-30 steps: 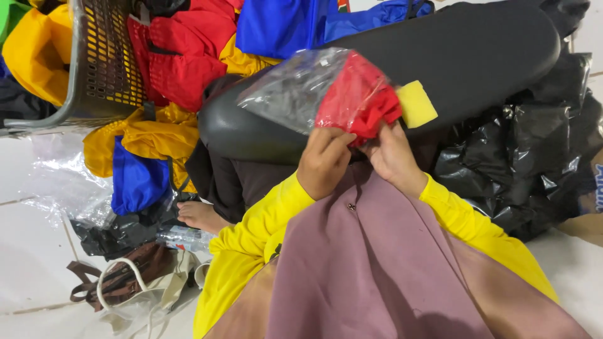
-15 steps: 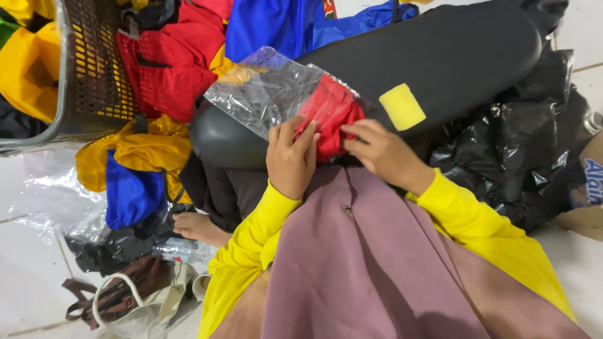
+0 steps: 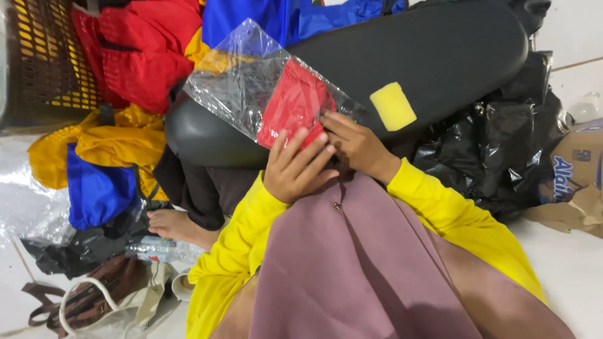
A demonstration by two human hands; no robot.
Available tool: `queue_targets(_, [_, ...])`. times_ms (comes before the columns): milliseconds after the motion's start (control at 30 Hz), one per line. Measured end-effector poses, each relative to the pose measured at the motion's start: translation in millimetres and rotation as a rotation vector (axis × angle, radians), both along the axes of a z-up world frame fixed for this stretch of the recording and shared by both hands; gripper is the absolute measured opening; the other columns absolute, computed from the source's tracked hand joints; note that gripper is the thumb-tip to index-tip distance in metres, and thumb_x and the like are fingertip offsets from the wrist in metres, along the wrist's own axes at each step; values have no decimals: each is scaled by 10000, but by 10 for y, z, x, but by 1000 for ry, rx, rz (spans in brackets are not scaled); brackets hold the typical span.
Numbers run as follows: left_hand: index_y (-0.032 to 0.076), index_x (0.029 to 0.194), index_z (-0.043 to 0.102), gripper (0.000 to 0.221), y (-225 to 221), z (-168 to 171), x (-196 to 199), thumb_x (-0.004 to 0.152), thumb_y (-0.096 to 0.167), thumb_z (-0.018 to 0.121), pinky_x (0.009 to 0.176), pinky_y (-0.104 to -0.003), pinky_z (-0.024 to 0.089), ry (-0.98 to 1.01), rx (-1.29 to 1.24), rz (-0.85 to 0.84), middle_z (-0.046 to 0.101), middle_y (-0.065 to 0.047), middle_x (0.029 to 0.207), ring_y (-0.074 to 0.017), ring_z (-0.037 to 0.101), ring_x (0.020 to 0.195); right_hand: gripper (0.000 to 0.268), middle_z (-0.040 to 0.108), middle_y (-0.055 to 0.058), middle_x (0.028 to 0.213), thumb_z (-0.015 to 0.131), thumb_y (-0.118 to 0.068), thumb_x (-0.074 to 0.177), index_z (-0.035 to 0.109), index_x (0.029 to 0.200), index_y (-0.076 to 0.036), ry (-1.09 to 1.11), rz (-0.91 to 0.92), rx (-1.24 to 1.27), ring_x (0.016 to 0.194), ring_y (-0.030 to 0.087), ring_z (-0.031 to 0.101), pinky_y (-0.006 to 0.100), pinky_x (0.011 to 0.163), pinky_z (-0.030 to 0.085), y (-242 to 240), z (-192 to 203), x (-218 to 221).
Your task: Folding a red fabric cover, placing it into a clear plastic bag, then into a black shipping bag, and trimming threads from another fabric item with scissors.
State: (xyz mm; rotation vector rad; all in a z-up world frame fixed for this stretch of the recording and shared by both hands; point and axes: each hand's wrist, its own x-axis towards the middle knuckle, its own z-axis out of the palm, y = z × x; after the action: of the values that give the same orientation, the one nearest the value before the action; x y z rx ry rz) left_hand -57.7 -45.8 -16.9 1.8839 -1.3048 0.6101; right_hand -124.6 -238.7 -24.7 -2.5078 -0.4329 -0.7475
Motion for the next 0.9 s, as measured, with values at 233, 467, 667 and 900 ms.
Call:
queue_targets(233, [240,1233,736,227,227,-282,-29,1074,285,582,1148,-482,458,-47,171,16,654,-37,1433,-299,627,1312,249,659,274,1259,506,-113,1066,667,1095,74,126,210,-51,1282,473,602,510,1110,479,-89,34,90])
queue_targets(467, [130,1035,736,109,206,-194,42,1041,139,628,1120,-482,478,11,-51,-52,700,-75,1349,-299,673,1245,152,690,256,1078,581,-51,1013,679,996,64,132,199,-301,1179,432,664,476,1081,525,10,43,575])
queue_targets(667, [164,1041,747,74,231,-208,16,1006,153,684,1074,-496,522,-55,-173,25,729,-46,1292,-301,699,1185,155,662,289,1274,602,8,988,704,1045,110,68,56,-331,1295,425,600,434,1090,507,121,-146,497])
queue_targets(900, [120,994,749,53,195,-201,34,997,153,707,1052,-488,528,73,-264,-101,731,-63,1297,-322,727,1136,311,565,246,1485,482,-106,1076,675,1303,-19,267,270,-125,1460,494,408,552,1165,422,116,100,422])
